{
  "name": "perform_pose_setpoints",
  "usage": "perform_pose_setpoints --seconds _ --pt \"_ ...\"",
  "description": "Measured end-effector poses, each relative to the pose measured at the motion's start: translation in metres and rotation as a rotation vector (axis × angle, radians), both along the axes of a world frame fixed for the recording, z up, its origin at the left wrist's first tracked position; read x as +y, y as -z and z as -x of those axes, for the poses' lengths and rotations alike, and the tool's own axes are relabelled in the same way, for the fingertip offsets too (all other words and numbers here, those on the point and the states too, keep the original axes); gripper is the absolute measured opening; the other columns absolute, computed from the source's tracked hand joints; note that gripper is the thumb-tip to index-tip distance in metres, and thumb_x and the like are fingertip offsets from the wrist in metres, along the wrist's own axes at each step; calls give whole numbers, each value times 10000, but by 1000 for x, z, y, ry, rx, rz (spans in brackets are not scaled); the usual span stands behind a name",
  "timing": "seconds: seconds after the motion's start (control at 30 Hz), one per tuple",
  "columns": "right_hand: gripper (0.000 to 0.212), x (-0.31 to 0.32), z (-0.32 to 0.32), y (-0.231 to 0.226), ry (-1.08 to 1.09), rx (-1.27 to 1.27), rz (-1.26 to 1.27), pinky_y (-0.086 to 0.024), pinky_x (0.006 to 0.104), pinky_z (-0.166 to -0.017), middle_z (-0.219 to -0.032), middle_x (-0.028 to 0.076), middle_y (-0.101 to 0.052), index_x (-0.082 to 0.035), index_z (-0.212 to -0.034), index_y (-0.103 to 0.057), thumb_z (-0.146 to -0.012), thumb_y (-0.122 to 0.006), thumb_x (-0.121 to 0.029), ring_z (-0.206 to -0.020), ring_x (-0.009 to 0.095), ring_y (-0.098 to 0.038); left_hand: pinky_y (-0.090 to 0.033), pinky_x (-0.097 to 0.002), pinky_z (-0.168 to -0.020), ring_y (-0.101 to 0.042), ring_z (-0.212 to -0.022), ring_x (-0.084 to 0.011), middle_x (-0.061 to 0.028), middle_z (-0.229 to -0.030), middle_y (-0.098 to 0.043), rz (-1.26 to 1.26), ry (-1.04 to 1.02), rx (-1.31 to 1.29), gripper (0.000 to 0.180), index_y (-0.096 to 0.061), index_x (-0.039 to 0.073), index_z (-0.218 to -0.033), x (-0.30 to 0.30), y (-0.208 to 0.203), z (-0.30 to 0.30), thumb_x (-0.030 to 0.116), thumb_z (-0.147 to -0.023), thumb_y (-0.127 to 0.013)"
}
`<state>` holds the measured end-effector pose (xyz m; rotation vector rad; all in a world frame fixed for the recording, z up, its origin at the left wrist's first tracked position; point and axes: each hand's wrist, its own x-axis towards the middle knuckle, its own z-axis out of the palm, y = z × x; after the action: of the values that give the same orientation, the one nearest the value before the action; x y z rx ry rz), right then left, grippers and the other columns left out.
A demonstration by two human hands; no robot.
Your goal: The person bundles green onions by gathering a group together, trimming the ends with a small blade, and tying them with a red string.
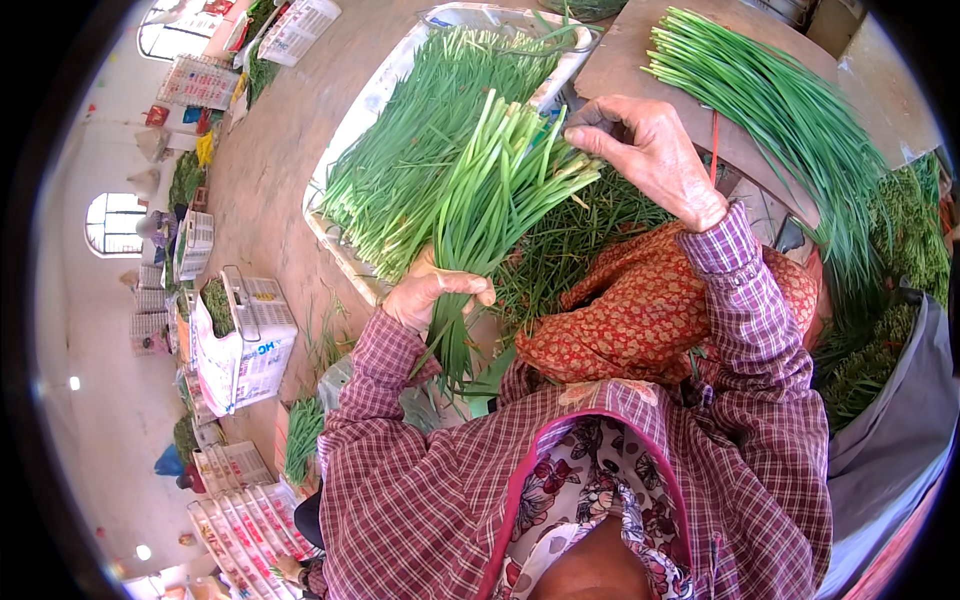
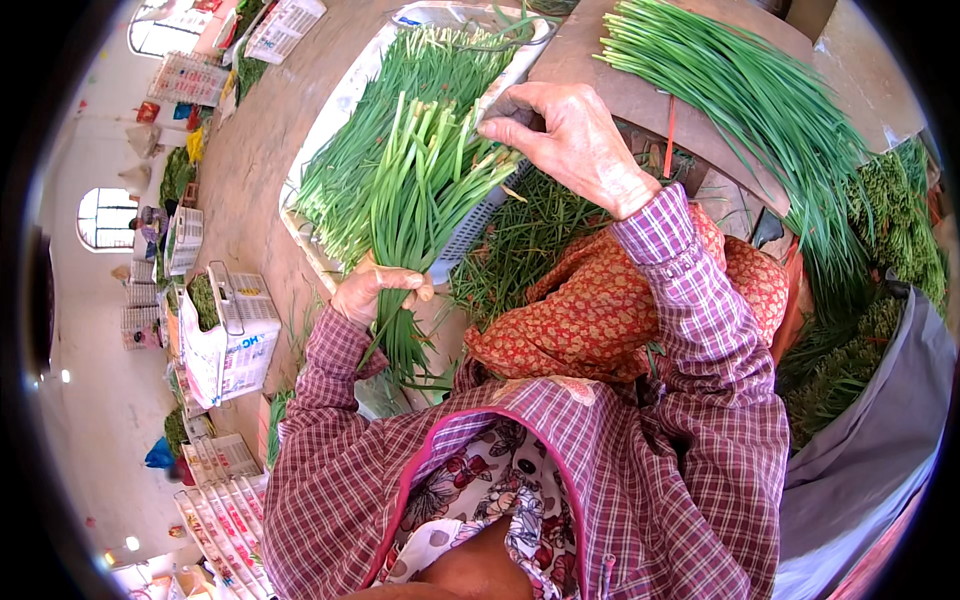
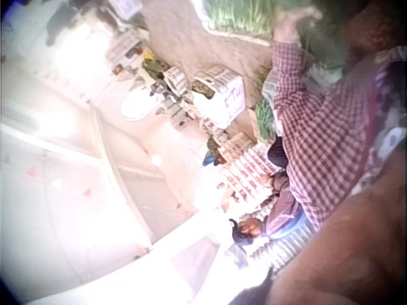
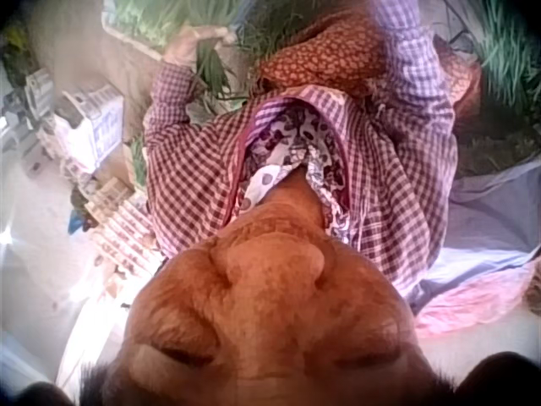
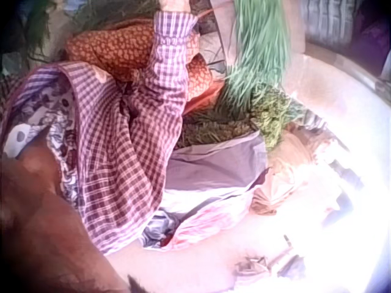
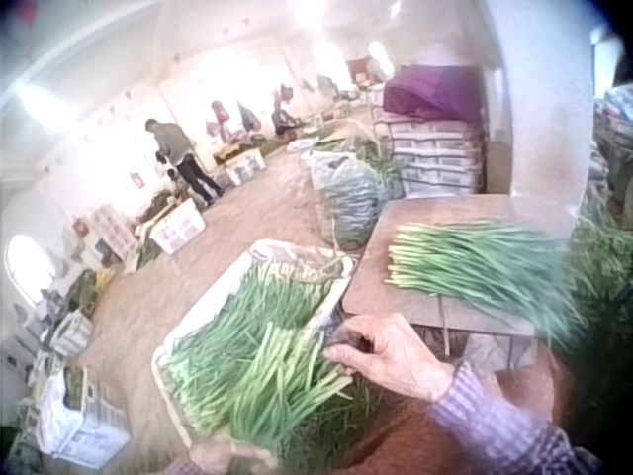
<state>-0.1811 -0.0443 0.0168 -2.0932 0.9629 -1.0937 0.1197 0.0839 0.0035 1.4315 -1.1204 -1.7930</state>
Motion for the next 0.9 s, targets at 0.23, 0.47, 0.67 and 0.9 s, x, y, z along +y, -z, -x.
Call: perform_pose_setpoints --seconds 0.23,0.47,0.67,0.9 --pt "297 -36 45 15 311 -184 90 -513 299 -738 -852 82 -698 -27 -1022 -716 -910 -699 -302 -770 146 -621 -492 -325 -560 -687 -735 -239 -176 -816 -712 -38 0 108 269 -670 -47 -1017 3 8 -19 99 -801 -741" --pt "276 -61 152 1 909 -97 249 -532 284 -779 -984 54 -738 -94 -1088 -733 -942 -669 -319 -853 143 -665 -487 -322 -567 -628 -620 -224 -164 -791 -709 -23 -52 66 185 -709 -50 -889 8 29 -38 111 -801 -735" --pt "282 -17 62 -21 310 279 393 -531 365 -837 -1034 126 -697 -82 -1065 -701 -878 -717 -292 -951 274 -670 -477 -319 -567 -602 -613 -206 -154 -821 -717 -20 -123 96 219 -722 -55 -890 24 34 -41 150 -813 -727" --pt "346 -10 -12 -16 -2 55 250 -503 460 -727 -917 175 -657 -72 -1072 -674 -873 -711 -352 -828 369 -630 -458 -303 -509 -610 -622 -188 -137 -793 -696 -38 -52 63 299 -664 -49 -1040 14 34 -28 153 -824 -711"
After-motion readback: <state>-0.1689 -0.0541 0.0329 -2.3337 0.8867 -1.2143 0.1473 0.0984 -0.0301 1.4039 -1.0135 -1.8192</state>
